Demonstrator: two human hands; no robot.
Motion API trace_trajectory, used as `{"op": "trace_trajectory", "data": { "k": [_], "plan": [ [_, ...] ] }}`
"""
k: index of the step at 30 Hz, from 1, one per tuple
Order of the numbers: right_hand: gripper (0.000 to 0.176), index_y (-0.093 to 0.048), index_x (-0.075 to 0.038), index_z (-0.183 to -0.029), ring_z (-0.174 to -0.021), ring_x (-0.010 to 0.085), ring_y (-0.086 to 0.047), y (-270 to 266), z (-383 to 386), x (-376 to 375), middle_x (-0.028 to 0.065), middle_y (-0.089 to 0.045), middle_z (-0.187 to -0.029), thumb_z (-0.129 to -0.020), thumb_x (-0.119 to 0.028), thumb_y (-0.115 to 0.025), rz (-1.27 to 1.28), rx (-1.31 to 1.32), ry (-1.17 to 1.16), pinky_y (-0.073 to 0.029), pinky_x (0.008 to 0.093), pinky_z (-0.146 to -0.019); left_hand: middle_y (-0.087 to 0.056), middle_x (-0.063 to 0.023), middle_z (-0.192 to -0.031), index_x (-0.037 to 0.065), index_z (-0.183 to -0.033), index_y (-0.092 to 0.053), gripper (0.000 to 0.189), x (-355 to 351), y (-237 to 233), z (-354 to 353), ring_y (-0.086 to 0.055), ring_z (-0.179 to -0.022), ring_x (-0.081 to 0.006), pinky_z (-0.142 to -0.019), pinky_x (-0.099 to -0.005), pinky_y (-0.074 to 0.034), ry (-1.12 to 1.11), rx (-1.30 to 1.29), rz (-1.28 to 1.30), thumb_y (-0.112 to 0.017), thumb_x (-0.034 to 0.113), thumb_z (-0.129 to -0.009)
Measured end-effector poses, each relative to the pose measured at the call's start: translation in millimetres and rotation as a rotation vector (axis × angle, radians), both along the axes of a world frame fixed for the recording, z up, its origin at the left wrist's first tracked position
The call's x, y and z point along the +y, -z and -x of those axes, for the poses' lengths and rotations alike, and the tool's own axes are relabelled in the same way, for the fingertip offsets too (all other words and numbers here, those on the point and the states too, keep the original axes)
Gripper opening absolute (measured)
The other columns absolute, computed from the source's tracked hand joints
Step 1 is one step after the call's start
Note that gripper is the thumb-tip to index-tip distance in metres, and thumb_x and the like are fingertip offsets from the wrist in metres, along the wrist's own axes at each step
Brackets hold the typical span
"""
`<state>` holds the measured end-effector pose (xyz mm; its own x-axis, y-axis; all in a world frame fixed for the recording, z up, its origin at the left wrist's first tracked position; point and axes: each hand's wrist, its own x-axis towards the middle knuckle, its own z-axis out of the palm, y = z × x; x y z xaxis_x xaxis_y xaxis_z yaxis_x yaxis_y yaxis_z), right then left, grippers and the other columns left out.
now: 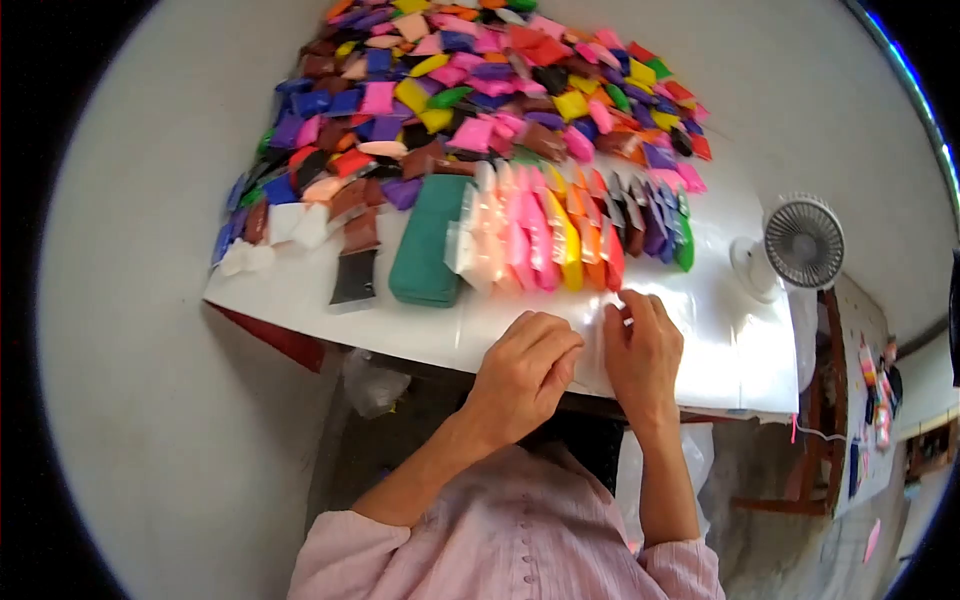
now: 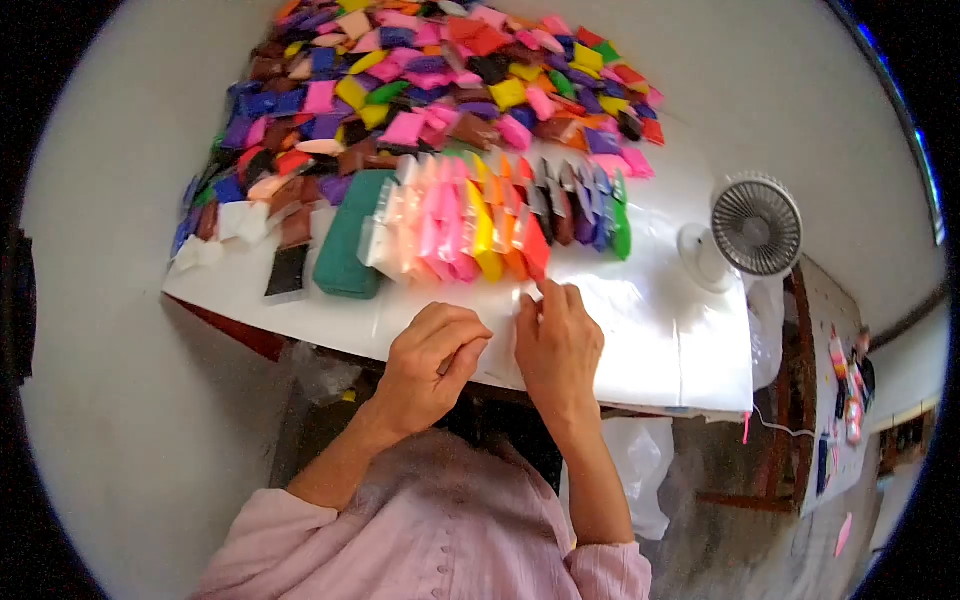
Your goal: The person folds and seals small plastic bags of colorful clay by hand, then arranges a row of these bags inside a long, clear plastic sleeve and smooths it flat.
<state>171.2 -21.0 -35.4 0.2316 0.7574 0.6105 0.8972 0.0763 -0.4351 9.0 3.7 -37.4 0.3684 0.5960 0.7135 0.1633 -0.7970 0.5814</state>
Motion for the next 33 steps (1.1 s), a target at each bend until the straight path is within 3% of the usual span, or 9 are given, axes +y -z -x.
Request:
{"op": "trace_trajectory", "data": {
  "k": [5,7,8,10,13,16,19,28,33],
  "plan": [
    [0.011,-0.061,-0.002,-0.093,-0.059,0.0289,-0.060,5,-2,-14,0.0140,-0.059,-0.078,-0.084,-0.004,-0.065,-0.030,0.029,-0.061,-0.048,0.0394,-0.054,-0.064,-0.0132,-0.090,-0.002,-0.094,-0.064,0.014,-7,-23,44,-0.062,-0.077,-0.0266,-0.069,-0.0323,-0.050,-0.162,-0.006,-0.058,-0.064,-0.006,-0.080],
    [0.011,-0.060,-0.001,-0.093,-0.058,0.0285,-0.059,5,-2,-16,0.0140,-0.058,-0.077,-0.084,-0.003,-0.065,-0.042,0.028,-0.071,-0.047,0.0391,-0.053,-0.065,-0.0109,-0.089,-0.001,-0.098,-0.064,0.011,-5,-28,70,-0.061,-0.076,-0.0170,-0.067,-0.0281,-0.049,-0.350,-0.002,0.004,-0.060,0.000,-0.088],
    [0.010,-0.060,-0.001,-0.093,-0.058,0.0285,-0.059,4,-2,-17,0.0140,-0.058,-0.077,-0.084,-0.003,-0.065,-0.042,0.035,-0.074,-0.047,0.0392,-0.053,-0.064,-0.0131,-0.091,0.000,-0.102,-0.063,0.015,-6,-35,84,-0.061,-0.076,-0.0248,-0.067,-0.0331,-0.050,-0.467,0.010,0.159,-0.062,0.002,-0.088],
    [0.011,-0.060,-0.001,-0.094,-0.059,0.0282,-0.059,4,-1,-19,0.0136,-0.057,-0.077,-0.084,-0.003,-0.065,-0.030,0.043,-0.072,-0.047,0.0389,-0.054,-0.064,-0.0103,-0.088,0.000,-0.107,-0.063,0.020,8,-34,105,-0.057,-0.070,-0.0233,-0.066,-0.0335,-0.047,-0.799,-0.037,0.176,-0.062,0.013,-0.092],
    [0.012,-0.060,-0.001,-0.094,-0.059,0.0279,-0.059,7,0,-18,0.0130,-0.056,-0.078,-0.083,-0.003,-0.066,-0.045,0.032,-0.070,-0.046,0.0388,-0.053,-0.060,-0.0139,-0.093,-0.006,-0.103,-0.061,0.031,27,-27,126,-0.055,-0.088,-0.0300,-0.080,-0.0399,-0.045,-1.086,0.212,0.184,-0.063,0.022,-0.091],
    [0.012,-0.060,-0.001,-0.093,-0.059,0.0278,-0.058,9,1,-18,0.0126,-0.055,-0.079,-0.083,-0.003,-0.066,-0.066,0.024,-0.077,-0.046,0.0390,-0.053,-0.058,-0.0158,-0.099,-0.007,-0.104,-0.060,0.039,39,-15,126,-0.054,-0.097,-0.0329,-0.082,-0.0415,-0.044,-1.096,0.486,0.215,-0.067,0.028,-0.087],
    [0.012,-0.060,-0.001,-0.093,-0.058,0.0279,-0.057,8,1,-19,0.0128,-0.055,-0.079,-0.084,-0.003,-0.066,-0.053,0.032,-0.083,-0.046,0.0390,-0.053,-0.058,-0.0175,-0.103,-0.005,-0.104,-0.058,0.044,42,-14,125,-0.054,-0.098,-0.0346,-0.082,-0.0424,-0.044,-1.079,0.435,0.276,-0.070,0.031,-0.083],
    [0.011,-0.061,0.001,-0.094,-0.055,0.0242,-0.055,8,3,-20,0.0121,-0.055,-0.076,-0.083,0.001,-0.065,-0.121,0.103,-0.099,-0.044,0.0350,-0.051,-0.055,-0.0069,-0.094,0.000,-0.102,-0.051,0.030,35,-14,142,-0.052,-0.081,-0.0112,-0.073,-0.0256,-0.043,-0.740,-0.351,0.507,-0.071,0.009,-0.081],
    [0.011,-0.065,0.002,-0.095,-0.057,0.0147,-0.053,-5,23,-38,0.0086,-0.056,-0.072,-0.084,0.003,-0.066,-0.223,0.340,-0.238,-0.040,0.0265,-0.051,-0.056,-0.0030,-0.099,0.001,-0.113,-0.051,0.037,-4,-24,108,-0.053,-0.083,-0.0104,-0.071,-0.0248,-0.046,-0.331,-0.624,0.473,-0.068,-0.002,-0.081]
  ]
}}
